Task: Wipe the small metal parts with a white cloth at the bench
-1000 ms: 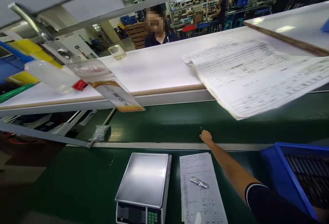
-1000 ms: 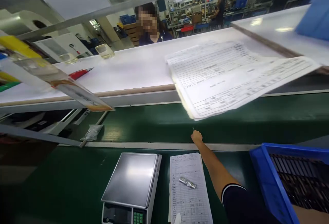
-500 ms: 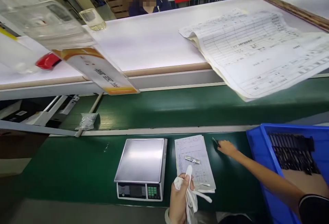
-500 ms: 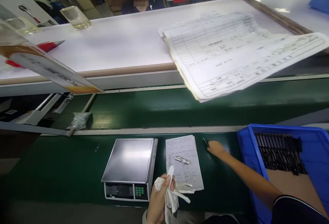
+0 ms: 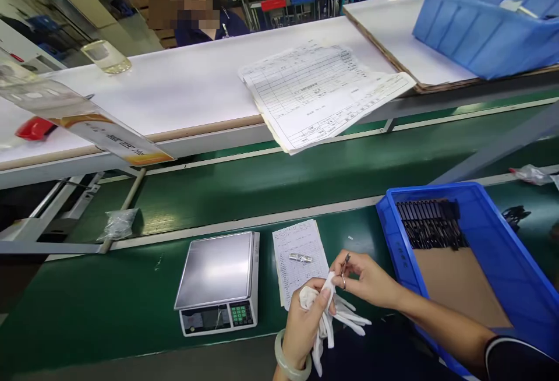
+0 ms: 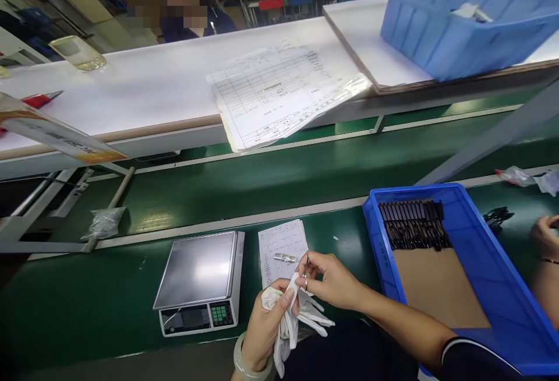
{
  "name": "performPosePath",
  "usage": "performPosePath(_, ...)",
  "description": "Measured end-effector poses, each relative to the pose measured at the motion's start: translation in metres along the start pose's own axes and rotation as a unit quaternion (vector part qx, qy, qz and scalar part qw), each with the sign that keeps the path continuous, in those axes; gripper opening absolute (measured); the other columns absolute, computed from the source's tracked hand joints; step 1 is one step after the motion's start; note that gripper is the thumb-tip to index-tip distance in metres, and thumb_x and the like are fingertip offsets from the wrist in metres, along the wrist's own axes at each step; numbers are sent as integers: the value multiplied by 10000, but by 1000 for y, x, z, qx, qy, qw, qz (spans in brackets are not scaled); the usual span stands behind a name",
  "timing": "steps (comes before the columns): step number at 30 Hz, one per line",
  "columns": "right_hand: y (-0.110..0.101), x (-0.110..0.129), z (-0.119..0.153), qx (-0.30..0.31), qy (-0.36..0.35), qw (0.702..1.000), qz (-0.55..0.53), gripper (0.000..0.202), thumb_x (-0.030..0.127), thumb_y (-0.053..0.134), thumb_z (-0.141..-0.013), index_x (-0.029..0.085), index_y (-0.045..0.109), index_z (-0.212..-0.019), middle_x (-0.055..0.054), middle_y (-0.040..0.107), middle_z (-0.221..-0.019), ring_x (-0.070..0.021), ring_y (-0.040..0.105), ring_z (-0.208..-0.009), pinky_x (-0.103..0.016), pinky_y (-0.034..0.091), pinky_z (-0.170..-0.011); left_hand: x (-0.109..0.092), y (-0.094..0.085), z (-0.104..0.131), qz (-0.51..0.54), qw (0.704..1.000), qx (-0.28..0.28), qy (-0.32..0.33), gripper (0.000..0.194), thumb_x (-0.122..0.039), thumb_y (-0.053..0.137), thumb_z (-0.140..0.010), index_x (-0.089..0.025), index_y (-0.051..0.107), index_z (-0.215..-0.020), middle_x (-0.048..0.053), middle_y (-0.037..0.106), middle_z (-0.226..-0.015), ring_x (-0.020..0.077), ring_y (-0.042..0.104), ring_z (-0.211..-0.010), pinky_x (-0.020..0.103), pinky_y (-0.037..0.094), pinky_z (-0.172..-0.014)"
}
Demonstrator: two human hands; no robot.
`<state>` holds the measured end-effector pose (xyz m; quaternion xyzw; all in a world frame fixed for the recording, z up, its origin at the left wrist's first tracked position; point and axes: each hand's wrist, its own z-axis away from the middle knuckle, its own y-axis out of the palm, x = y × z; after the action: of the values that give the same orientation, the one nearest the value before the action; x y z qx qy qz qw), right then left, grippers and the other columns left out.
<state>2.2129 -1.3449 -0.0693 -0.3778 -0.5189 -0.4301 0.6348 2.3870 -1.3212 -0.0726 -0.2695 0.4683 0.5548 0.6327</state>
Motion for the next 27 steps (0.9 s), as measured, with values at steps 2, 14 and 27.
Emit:
performPosePath(2, -5, 5, 8, -25, -10, 1000, -2, 217, 355, 627, -827, 160, 546, -778, -7, 574, -738, -105, 500, -658, -230, 414, -623, -4, 6, 8, -14, 1000, 0, 7, 356, -465, 599, -831, -157, 570, -654, -10, 519, -505, 121, 442, -523, 267, 342, -597)
performPosePath(14, -37, 22, 68, 228, 102, 968, 2, 439, 392, 818, -606, 125, 711, -938, 19, 563, -632, -94, 473, -579, -192, 364, -523, -13, 26, 37, 88, 991, -59, 84, 306, -386, 630, -807, -163, 576, -604, 74, 582, -950, 234, 526, -1011, 287, 386, -825)
performPosePath(27, -21, 16, 72, 247, 55, 962, -104, 500, 484, 753, -657, 87, 711, -957, 4, 530, -626, -85, 435, -571, -204, 352, -528, -16, 47, 44, 183, 981, -31, 57, 277, -432, 716, -678, -223, 561, -581, 45, 520, -492, 331, 497, -1139, 409, 424, -896)
